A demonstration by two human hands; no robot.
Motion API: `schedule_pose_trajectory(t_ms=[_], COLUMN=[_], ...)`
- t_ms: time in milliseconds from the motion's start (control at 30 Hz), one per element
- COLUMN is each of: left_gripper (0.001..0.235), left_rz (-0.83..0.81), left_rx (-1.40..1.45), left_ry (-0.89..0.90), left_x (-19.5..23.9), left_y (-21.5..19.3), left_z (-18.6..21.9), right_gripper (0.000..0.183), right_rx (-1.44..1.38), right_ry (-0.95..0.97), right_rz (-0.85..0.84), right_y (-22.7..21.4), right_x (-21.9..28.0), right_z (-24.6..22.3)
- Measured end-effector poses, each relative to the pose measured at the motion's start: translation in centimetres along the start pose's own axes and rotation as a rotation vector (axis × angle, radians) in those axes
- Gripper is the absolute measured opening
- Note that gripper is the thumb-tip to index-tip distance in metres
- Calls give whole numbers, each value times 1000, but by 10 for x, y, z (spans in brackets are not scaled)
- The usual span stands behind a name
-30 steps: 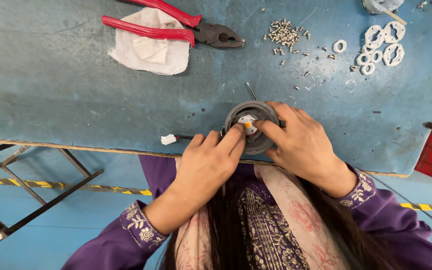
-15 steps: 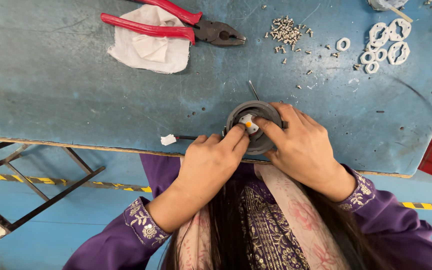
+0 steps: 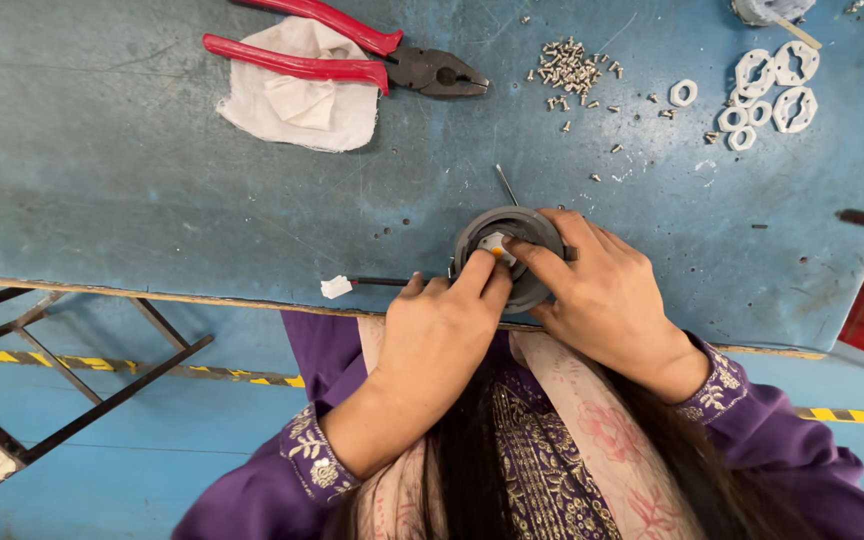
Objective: The person assembles a small lighting component by hand, placing an LED board into a grey housing, inserting a wire, and using a screwdriver and a power tool to secure small screws into the assembly.
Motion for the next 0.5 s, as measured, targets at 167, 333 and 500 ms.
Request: schedule_pose_trajectory(t_ms=[167, 333, 500], left_gripper=[35, 34, 35], left_rz=[65, 91, 124], left_rx=[-13, -29, 3], left_ry=[4, 5, 11], left_x=[4, 7, 9], left_y=[1, -1, -4], left_z=[2, 1, -5], right_gripper=[51, 57, 50], right_rx=[-51, -56, -287], right_ry=[-13, -96, 152], right_rz=[36, 70, 207], right_y=[3, -4, -26], right_x=[5, 9, 47], right_z=[6, 0, 37])
Point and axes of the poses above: each hand's wrist, its own x-axis away from the middle knuckle, its own y-axis out of the palm, z = x × y, the point moved 9 cm from there along -x, towards the middle knuckle, and after that the axes turned 4 degrees about -x, right-handed, at the moved point
